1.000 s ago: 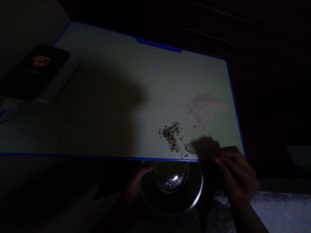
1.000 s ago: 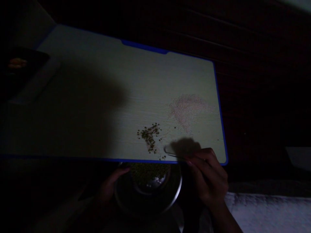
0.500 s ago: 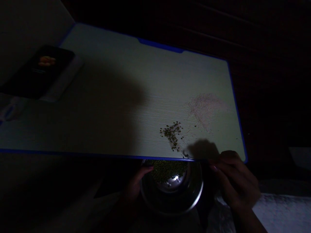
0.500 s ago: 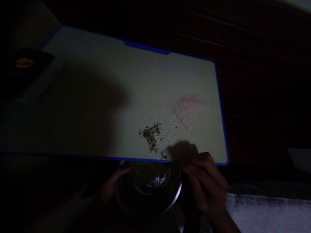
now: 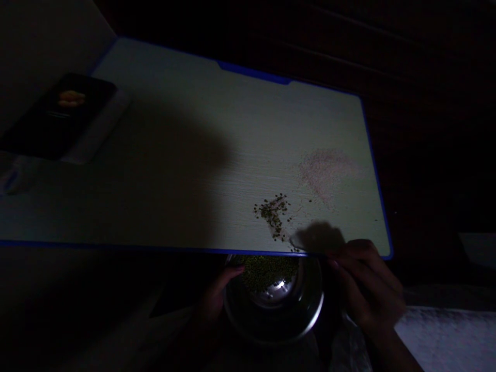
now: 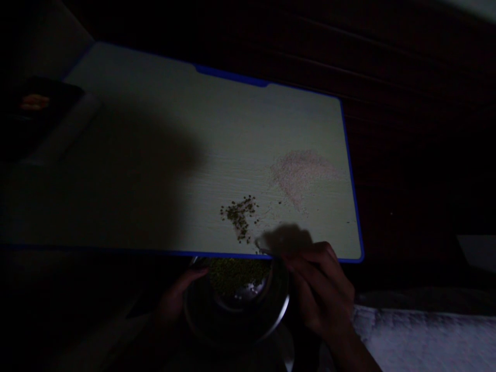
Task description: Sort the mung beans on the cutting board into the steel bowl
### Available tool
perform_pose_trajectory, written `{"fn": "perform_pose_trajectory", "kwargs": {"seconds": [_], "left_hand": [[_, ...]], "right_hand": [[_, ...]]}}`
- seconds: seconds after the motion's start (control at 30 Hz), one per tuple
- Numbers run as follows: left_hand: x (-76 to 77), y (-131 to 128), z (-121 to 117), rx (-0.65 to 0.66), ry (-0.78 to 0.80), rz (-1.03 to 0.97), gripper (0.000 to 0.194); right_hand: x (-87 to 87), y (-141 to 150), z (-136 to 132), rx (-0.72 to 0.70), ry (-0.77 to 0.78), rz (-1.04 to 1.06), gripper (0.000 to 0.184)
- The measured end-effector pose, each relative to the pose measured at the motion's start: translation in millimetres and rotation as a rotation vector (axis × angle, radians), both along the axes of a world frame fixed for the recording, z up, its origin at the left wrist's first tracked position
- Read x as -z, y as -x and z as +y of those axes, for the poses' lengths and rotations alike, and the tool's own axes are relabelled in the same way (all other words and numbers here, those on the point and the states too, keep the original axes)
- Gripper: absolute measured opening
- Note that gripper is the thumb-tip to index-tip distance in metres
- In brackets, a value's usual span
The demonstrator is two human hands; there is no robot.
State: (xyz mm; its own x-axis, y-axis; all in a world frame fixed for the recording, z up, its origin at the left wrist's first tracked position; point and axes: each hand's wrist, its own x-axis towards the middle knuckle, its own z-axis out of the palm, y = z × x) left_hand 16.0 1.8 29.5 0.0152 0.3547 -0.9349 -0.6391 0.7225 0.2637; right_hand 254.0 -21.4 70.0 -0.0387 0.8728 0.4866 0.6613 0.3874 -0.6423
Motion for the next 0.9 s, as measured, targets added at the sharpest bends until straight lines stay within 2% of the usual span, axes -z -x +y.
{"fn": "perform_pose_trajectory", "kwargs": {"seconds": [0.2,0.3,0.47,0.63,0.73,0.9], "left_hand": [[0.8,2.5,-2.1,0.065,0.042,-0.010,0.006],[-3.0,1.6,-1.1,0.049,0.003,0.008,0.008],[-5.8,-0.6,0.2,0.026,0.029,-0.006,0.010],[-0.9,1.2,-2.8,0.036,0.048,-0.007,0.013],[0.0,1.4,-2.7,0.035,0.070,-0.036,0.013],[-0.2,1.0,-3.9,-0.007,-0.032,-0.058,0.019]], "right_hand": [[0.0,-3.8,-4.3,0.022,-0.033,-0.004,0.038],[0.2,-3.1,-6.2,-0.001,-0.025,-0.004,0.036],[-1.3,-1.5,-4.0,0.073,-0.037,-0.002,0.032],[1.2,-8.0,-1.0,-0.027,-0.015,-0.043,0.035],[3.8,-11.0,0.0,-0.021,-0.036,-0.029,0.034],[4.4,-10.7,3.5,0.034,-0.037,-0.050,0.034]]}}
